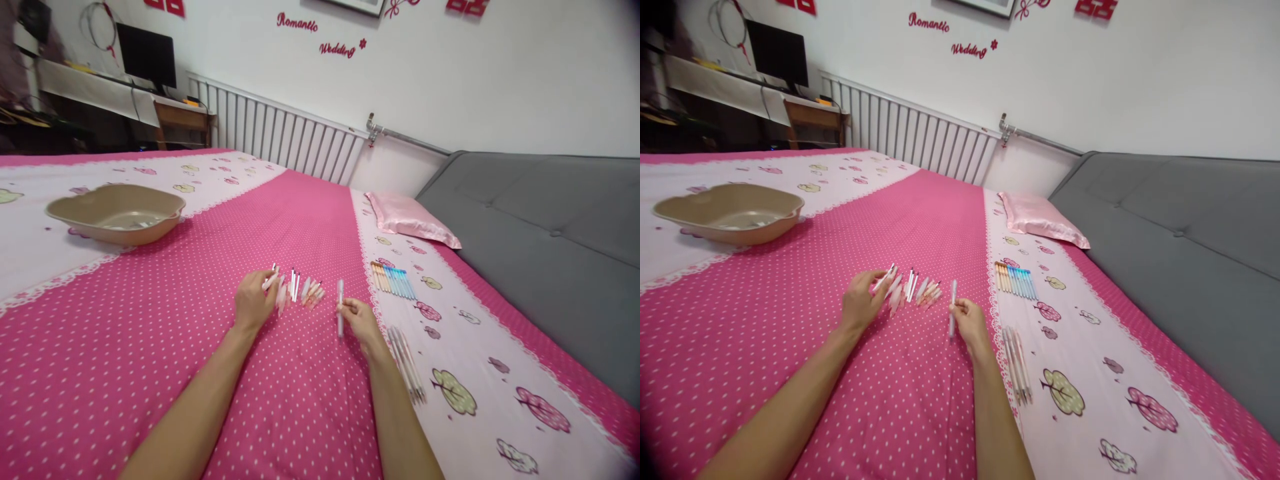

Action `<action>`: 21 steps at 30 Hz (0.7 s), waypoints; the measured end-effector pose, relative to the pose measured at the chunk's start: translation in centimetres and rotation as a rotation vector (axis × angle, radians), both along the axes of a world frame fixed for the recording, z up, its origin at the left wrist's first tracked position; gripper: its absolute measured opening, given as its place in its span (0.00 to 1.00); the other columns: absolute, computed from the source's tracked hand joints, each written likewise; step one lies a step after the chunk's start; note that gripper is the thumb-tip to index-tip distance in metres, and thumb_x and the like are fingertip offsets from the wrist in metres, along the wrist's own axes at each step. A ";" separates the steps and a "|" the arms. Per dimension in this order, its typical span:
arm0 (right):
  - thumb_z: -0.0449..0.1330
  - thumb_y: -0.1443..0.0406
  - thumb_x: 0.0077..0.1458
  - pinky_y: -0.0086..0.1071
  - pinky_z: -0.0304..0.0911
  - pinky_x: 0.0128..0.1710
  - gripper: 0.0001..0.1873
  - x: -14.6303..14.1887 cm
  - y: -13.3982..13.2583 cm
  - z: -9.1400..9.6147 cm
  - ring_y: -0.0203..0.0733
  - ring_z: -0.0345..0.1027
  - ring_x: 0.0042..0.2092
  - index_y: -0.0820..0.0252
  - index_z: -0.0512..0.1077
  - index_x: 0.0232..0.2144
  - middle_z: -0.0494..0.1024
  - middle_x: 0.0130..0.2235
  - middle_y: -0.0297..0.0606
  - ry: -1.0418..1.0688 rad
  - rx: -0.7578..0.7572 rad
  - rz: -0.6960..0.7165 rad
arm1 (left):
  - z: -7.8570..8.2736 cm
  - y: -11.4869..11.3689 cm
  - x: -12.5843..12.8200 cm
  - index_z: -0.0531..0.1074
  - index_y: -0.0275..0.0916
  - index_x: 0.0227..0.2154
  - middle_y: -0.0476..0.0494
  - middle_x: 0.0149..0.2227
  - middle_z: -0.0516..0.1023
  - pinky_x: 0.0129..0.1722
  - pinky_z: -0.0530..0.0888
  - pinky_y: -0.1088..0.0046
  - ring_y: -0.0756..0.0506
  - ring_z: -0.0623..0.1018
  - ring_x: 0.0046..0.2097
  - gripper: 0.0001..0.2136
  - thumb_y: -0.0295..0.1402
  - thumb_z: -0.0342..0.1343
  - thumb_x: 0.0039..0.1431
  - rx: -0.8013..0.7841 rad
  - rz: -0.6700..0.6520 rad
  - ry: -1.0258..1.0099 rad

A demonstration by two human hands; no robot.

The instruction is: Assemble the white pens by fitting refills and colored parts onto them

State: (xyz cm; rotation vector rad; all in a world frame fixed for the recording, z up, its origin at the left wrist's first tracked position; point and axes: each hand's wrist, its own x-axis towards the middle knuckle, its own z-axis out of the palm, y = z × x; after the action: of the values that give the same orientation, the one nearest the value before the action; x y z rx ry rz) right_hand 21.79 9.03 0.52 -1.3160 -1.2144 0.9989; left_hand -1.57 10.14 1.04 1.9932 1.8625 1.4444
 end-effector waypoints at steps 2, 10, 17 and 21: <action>0.65 0.61 0.40 0.28 0.62 0.30 0.11 -0.9 -0.2 0.7 0.34 0.67 0.27 0.61 0.72 0.28 0.75 0.25 0.32 0.200 -0.021 0.041 | 0.4 -0.9 1.4 0.72 0.37 0.36 0.40 0.36 0.76 0.41 0.67 0.69 0.45 0.73 0.38 0.13 0.40 0.49 0.55 0.040 -0.189 -0.045; 0.68 0.63 0.37 0.24 0.64 0.32 0.15 -3.9 -1.6 2.4 0.31 0.70 0.31 0.61 0.70 0.29 0.77 0.30 0.33 0.549 -0.047 0.037 | -0.3 -2.8 5.2 0.75 0.41 0.35 0.45 0.28 0.76 0.33 0.67 0.72 0.47 0.71 0.29 0.15 0.41 0.61 0.45 -0.049 -0.496 -0.260; 0.68 0.64 0.37 0.25 0.61 0.31 0.15 -4.5 -1.6 2.1 0.32 0.68 0.30 0.63 0.70 0.29 0.77 0.28 0.33 0.462 0.015 0.000 | -0.8 -2.6 5.1 0.75 0.39 0.35 0.45 0.28 0.77 0.28 0.65 0.74 0.49 0.70 0.26 0.13 0.41 0.55 0.51 -0.122 -0.505 -0.362; 0.68 0.63 0.38 0.27 0.62 0.33 0.15 -4.3 -1.4 2.0 0.33 0.69 0.30 0.63 0.71 0.30 0.77 0.28 0.33 0.455 0.049 0.020 | -0.5 -2.7 5.0 0.76 0.38 0.34 0.48 0.25 0.76 0.25 0.63 0.76 0.51 0.68 0.24 0.14 0.41 0.53 0.53 -0.180 -0.561 -0.378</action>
State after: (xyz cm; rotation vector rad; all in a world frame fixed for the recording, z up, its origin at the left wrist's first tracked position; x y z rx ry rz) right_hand 17.52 7.60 2.48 -0.9688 -0.8977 1.1958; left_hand 3.47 7.48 0.56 1.7930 1.1165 1.3069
